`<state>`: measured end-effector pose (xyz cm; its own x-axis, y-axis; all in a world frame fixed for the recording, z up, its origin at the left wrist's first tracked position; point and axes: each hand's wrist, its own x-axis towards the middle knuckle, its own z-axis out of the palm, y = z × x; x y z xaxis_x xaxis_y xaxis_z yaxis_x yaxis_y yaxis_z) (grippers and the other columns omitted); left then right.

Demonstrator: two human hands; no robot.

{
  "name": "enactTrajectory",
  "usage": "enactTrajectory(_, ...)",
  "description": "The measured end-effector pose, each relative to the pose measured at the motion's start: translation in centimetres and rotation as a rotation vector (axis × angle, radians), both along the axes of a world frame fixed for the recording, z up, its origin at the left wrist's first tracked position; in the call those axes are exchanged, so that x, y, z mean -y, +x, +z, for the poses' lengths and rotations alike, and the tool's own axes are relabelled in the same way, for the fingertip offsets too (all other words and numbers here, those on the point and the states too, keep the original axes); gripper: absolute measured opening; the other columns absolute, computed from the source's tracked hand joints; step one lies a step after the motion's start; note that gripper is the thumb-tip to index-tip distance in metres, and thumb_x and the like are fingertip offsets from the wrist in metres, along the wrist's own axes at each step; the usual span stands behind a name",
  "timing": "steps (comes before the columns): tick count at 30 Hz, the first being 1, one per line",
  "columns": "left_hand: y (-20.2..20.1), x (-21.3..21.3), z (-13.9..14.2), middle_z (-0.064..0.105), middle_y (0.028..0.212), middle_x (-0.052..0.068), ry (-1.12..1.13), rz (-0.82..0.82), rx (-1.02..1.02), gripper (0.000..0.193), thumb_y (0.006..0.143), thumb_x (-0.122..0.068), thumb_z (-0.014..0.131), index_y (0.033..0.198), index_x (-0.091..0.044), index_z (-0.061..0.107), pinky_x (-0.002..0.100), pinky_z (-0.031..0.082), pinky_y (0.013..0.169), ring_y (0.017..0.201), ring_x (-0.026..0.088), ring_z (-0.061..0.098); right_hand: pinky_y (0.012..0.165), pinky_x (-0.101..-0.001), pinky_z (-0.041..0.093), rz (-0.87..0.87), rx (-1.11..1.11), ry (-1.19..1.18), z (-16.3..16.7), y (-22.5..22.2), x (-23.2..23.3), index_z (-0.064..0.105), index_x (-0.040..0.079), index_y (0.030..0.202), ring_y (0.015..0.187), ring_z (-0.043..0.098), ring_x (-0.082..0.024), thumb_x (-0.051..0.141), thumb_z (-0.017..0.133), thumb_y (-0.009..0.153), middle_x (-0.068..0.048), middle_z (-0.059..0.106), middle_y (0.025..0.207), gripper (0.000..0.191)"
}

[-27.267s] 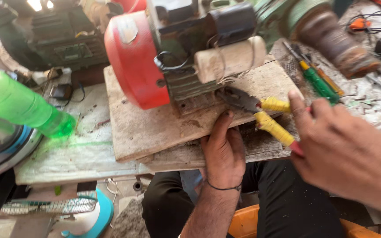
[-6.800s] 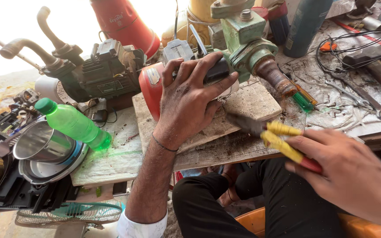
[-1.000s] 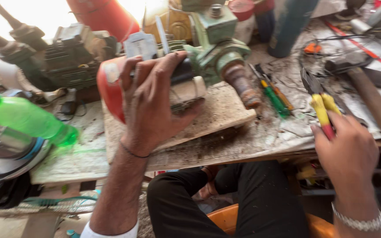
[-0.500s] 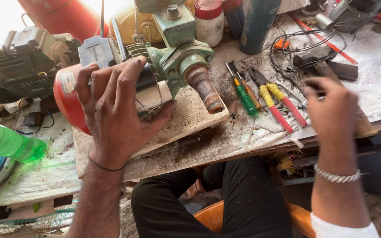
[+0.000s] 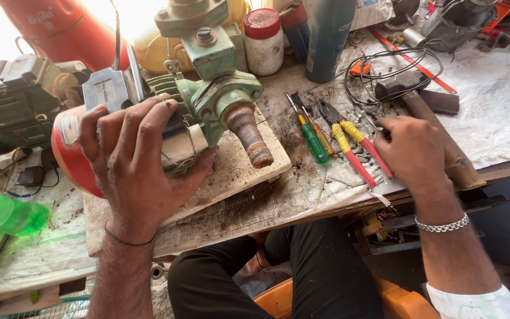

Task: The person uses pliers to manipulate and remove a wire or clip from a small motor mounted on a wooden board. They repeatedly adjust the motor and use the pliers to pull at a component near the shaft.

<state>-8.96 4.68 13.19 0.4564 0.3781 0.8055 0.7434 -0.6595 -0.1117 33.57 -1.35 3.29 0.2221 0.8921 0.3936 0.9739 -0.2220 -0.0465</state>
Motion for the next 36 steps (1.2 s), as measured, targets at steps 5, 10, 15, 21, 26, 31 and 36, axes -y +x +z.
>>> enactTrajectory(5, 0.0, 0.1, 0.1, 0.068, 0.129, 0.005, -0.011, -0.002, 0.003, 0.059, 0.096, -0.048, 0.091, 0.13, -0.011, 0.06, 0.051, 0.029, 0.126, 0.125, 0.023, 0.061, 0.073, -0.0239, 0.059, 0.075, -1.133, 0.196, 0.3, -0.6, 0.4, 0.075, 0.005, 0.121, 0.084, 0.072, -0.013, 0.004, 0.078, 0.089, -0.011, 0.078, 0.104, 0.033)
enactTrajectory(10, 0.5, -0.5, -0.1, 0.069, 0.129, 0.006, 0.035, 0.0, 0.009, 0.06, 0.093, -0.051, 0.084, 0.133, -0.012, 0.061, 0.052, 0.029, 0.125, 0.122, 0.023, 0.064, 0.079, -0.021, 0.059, 0.265, -1.469, 0.318, 1.0, -1.7, 0.9, 0.073, -0.005, 0.123, 0.089, 0.07, -0.012, -0.005, 0.077, 0.087, -0.012, 0.075, 0.105, 0.036)
enactTrajectory(15, 0.6, -0.2, -0.3, 0.068, 0.129, 0.006, 0.019, 0.013, 0.023, 0.061, 0.097, -0.053, 0.087, 0.132, -0.011, 0.061, 0.051, 0.029, 0.124, 0.122, 0.024, 0.062, 0.082, -0.0217, 0.06, 0.375, -1.517, 0.267, 3.0, -2.9, 1.1, 0.07, -0.003, 0.13, 0.091, 0.071, -0.012, -0.006, 0.073, 0.089, -0.011, 0.075, 0.104, 0.041)
enactTrajectory(21, 0.6, 0.0, 0.0, 0.068, 0.13, 0.005, 0.006, -0.01, 0.022, 0.06, 0.097, -0.051, 0.088, 0.132, -0.011, 0.061, 0.052, 0.028, 0.124, 0.123, 0.023, 0.062, 0.079, -0.0247, 0.061, 0.392, -1.282, 0.166, 4.8, -5.2, 0.8, 0.071, 0.0, 0.128, 0.092, 0.073, -0.015, -0.008, 0.07, 0.088, -0.014, 0.077, 0.104, 0.041)
enactTrajectory(26, 0.6, -0.1, 0.0, 0.068, 0.131, 0.005, 0.018, -0.008, 0.013, 0.06, 0.098, -0.051, 0.088, 0.133, -0.011, 0.06, 0.052, 0.028, 0.123, 0.123, 0.024, 0.062, 0.081, -0.0233, 0.062, 0.523, -1.27, 0.181, 5.6, -7.0, 0.6, 0.07, 0.001, 0.127, 0.094, 0.073, -0.013, -0.01, 0.071, 0.087, -0.012, 0.076, 0.109, 0.041)
enactTrajectory(31, 0.4, -0.1, -0.2, 0.068, 0.131, 0.005, 0.009, -0.014, 0.021, 0.06, 0.098, -0.053, 0.087, 0.132, -0.011, 0.06, 0.052, 0.028, 0.124, 0.123, 0.024, 0.062, 0.072, -0.0251, 0.056, 0.49, -1.213, 0.134, 5.3, -7.5, 0.9, 0.071, 0.002, 0.128, 0.086, 0.068, -0.014, -0.004, 0.073, 0.09, -0.015, 0.077, 0.107, 0.039)
enactTrajectory(36, 0.6, -0.5, 0.3, 0.069, 0.13, 0.006, 0.05, -0.013, 0.018, 0.059, 0.097, -0.053, 0.083, 0.133, -0.011, 0.061, 0.052, 0.029, 0.124, 0.122, 0.024, 0.063, 0.064, -0.0316, 0.059, 0.272, -0.52, 0.131, 3.4, -7.0, 0.9, 0.073, 0.004, 0.128, 0.08, 0.074, -0.021, 0.002, 0.075, 0.091, -0.018, 0.075, 0.119, 0.038)
